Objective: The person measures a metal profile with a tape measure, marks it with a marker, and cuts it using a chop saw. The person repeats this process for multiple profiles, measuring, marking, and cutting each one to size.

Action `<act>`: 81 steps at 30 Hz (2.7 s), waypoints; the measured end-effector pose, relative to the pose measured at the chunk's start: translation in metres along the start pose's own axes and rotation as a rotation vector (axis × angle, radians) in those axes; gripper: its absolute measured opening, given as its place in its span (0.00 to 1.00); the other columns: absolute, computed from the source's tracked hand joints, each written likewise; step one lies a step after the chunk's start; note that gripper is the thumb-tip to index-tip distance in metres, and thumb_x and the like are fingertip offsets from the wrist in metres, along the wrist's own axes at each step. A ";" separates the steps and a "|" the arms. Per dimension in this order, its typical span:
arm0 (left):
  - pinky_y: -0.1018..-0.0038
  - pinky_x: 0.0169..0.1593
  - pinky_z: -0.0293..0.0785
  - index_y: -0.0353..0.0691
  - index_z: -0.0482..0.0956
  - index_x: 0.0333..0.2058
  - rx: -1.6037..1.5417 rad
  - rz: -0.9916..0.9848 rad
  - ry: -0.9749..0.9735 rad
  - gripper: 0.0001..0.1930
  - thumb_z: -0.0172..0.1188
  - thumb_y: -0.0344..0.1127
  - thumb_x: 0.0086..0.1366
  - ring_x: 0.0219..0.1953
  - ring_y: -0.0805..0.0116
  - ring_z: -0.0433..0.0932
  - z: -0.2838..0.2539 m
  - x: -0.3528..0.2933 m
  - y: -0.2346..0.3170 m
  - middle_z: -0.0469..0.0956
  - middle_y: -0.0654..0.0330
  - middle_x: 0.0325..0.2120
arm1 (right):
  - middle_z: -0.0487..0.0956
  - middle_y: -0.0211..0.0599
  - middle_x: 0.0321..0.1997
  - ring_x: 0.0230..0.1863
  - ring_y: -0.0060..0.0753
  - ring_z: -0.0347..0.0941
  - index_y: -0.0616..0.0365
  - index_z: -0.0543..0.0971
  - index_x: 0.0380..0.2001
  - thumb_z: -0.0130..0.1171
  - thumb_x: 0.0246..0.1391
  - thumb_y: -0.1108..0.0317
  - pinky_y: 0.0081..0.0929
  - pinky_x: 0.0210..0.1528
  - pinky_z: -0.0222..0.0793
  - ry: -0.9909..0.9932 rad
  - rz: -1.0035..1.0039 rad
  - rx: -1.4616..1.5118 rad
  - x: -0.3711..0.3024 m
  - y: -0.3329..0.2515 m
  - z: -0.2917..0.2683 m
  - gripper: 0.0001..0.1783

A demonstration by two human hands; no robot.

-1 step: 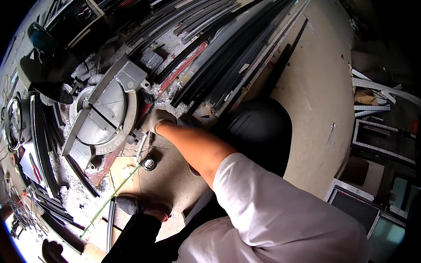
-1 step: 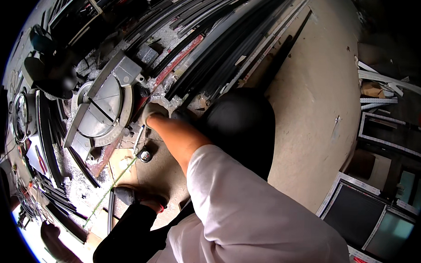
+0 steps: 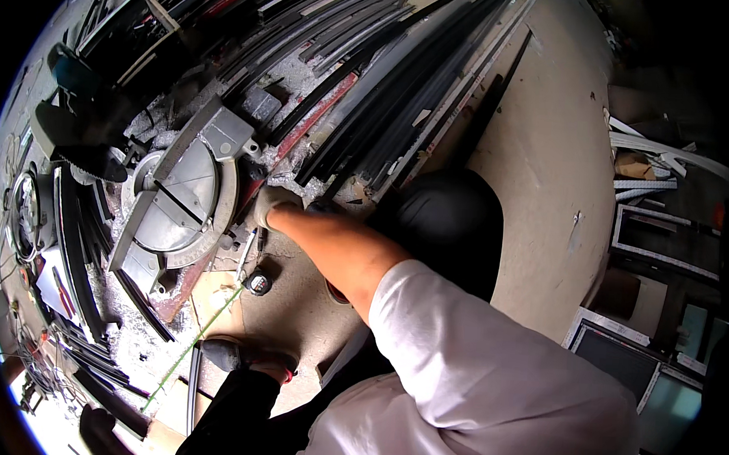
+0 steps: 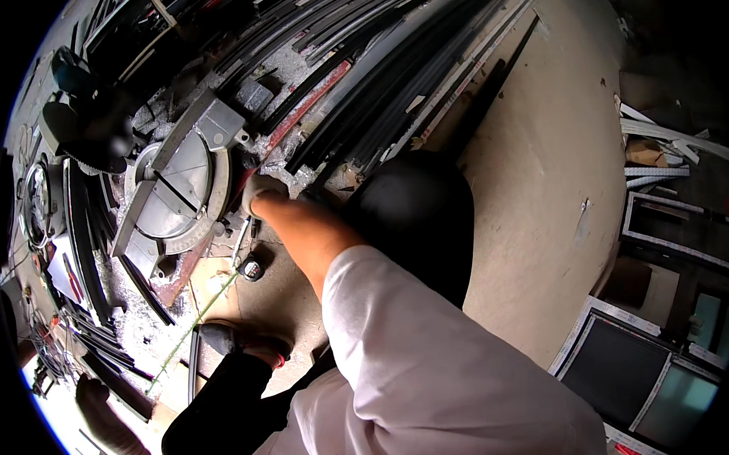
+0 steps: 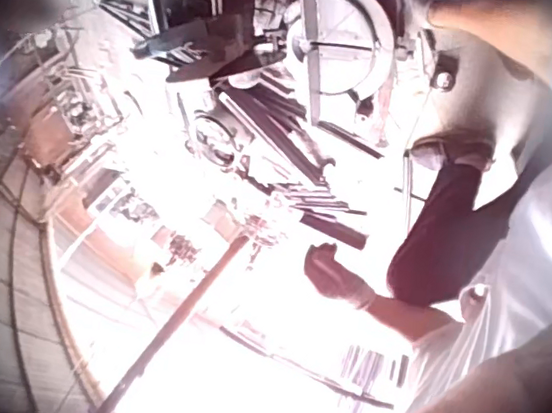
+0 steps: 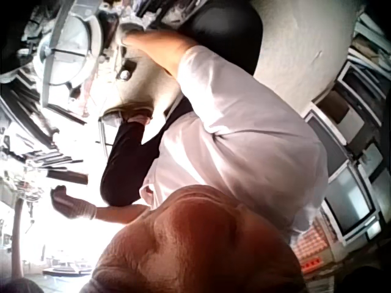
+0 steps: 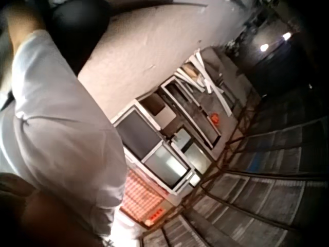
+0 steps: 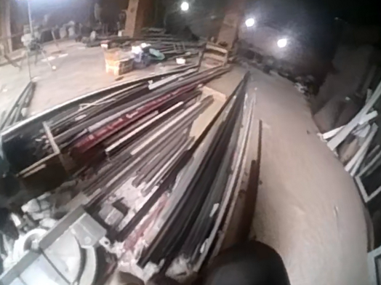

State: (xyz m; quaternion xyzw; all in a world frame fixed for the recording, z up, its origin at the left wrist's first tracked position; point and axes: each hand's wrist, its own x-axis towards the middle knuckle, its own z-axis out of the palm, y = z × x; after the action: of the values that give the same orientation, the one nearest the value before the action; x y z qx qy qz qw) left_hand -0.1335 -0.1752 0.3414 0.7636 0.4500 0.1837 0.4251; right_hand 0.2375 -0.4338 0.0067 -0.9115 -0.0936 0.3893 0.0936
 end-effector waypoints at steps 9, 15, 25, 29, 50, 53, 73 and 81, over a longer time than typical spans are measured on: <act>0.74 0.35 0.73 0.33 0.75 0.41 0.430 0.186 -0.565 0.08 0.53 0.33 0.71 0.29 0.72 0.73 0.060 0.015 -0.028 0.73 0.59 0.35 | 0.84 0.51 0.39 0.39 0.44 0.81 0.64 0.85 0.38 0.54 0.55 0.59 0.41 0.45 0.78 0.019 -0.494 -0.430 0.005 0.001 -0.222 0.19; 0.70 0.34 0.72 0.33 0.74 0.39 0.402 -0.025 -0.642 0.07 0.53 0.31 0.67 0.29 0.67 0.73 0.047 0.013 -0.026 0.71 0.55 0.33 | 0.80 0.45 0.28 0.31 0.36 0.77 0.64 0.81 0.36 0.56 0.58 0.57 0.41 0.39 0.74 0.277 -0.332 0.047 0.012 0.138 -0.256 0.18; 0.79 0.30 0.65 0.41 0.76 0.38 0.491 0.037 -0.653 0.13 0.52 0.45 0.75 0.26 0.80 0.67 0.053 0.028 -0.079 0.71 0.69 0.24 | 0.81 0.55 0.45 0.45 0.50 0.81 0.65 0.77 0.43 0.61 0.54 0.57 0.42 0.48 0.76 0.422 0.437 0.404 -0.075 0.358 0.012 0.22; 0.80 0.26 0.64 0.42 0.75 0.37 0.513 -0.204 -0.614 0.14 0.52 0.47 0.74 0.23 0.81 0.66 0.052 0.018 -0.057 0.71 0.69 0.23 | 0.82 0.51 0.41 0.38 0.48 0.82 0.68 0.77 0.42 0.60 0.55 0.65 0.43 0.39 0.78 0.347 0.779 0.631 -0.116 0.298 -0.013 0.16; 0.80 0.25 0.65 0.40 0.76 0.40 0.519 -0.228 -0.620 0.16 0.53 0.48 0.74 0.22 0.80 0.69 0.055 0.033 -0.067 0.75 0.68 0.25 | 0.76 0.49 0.28 0.28 0.38 0.77 0.73 0.74 0.35 0.62 0.57 0.59 0.38 0.27 0.72 0.324 0.794 1.188 -0.030 0.354 0.071 0.22; 0.80 0.26 0.66 0.39 0.76 0.41 0.485 -0.240 -0.654 0.16 0.53 0.48 0.74 0.23 0.80 0.70 0.080 0.036 -0.058 0.75 0.67 0.25 | 0.77 0.47 0.26 0.25 0.38 0.76 0.73 0.74 0.32 0.61 0.57 0.58 0.40 0.25 0.72 0.627 0.711 1.232 -0.040 0.380 0.094 0.22; 0.78 0.29 0.62 0.43 0.73 0.33 0.315 -0.119 -0.647 0.13 0.55 0.45 0.74 0.24 0.80 0.64 0.066 0.028 -0.061 0.68 0.70 0.22 | 0.76 0.43 0.21 0.17 0.36 0.72 0.65 0.72 0.29 0.57 0.60 0.60 0.37 0.17 0.65 0.549 0.640 1.677 -0.101 0.331 0.012 0.16; 0.78 0.28 0.62 0.43 0.74 0.35 0.283 -0.119 -0.621 0.11 0.56 0.44 0.73 0.24 0.80 0.64 0.064 0.019 -0.054 0.68 0.70 0.22 | 0.80 0.48 0.28 0.22 0.40 0.78 0.65 0.77 0.37 0.52 0.60 0.49 0.38 0.22 0.71 0.609 0.899 1.117 -0.098 0.347 0.030 0.25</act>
State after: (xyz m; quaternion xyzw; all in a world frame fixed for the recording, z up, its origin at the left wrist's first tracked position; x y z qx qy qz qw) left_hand -0.1099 -0.1772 0.2589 0.8068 0.3641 -0.1467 0.4415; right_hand 0.1828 -0.7895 -0.0301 -0.7465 0.5248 0.1117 0.3934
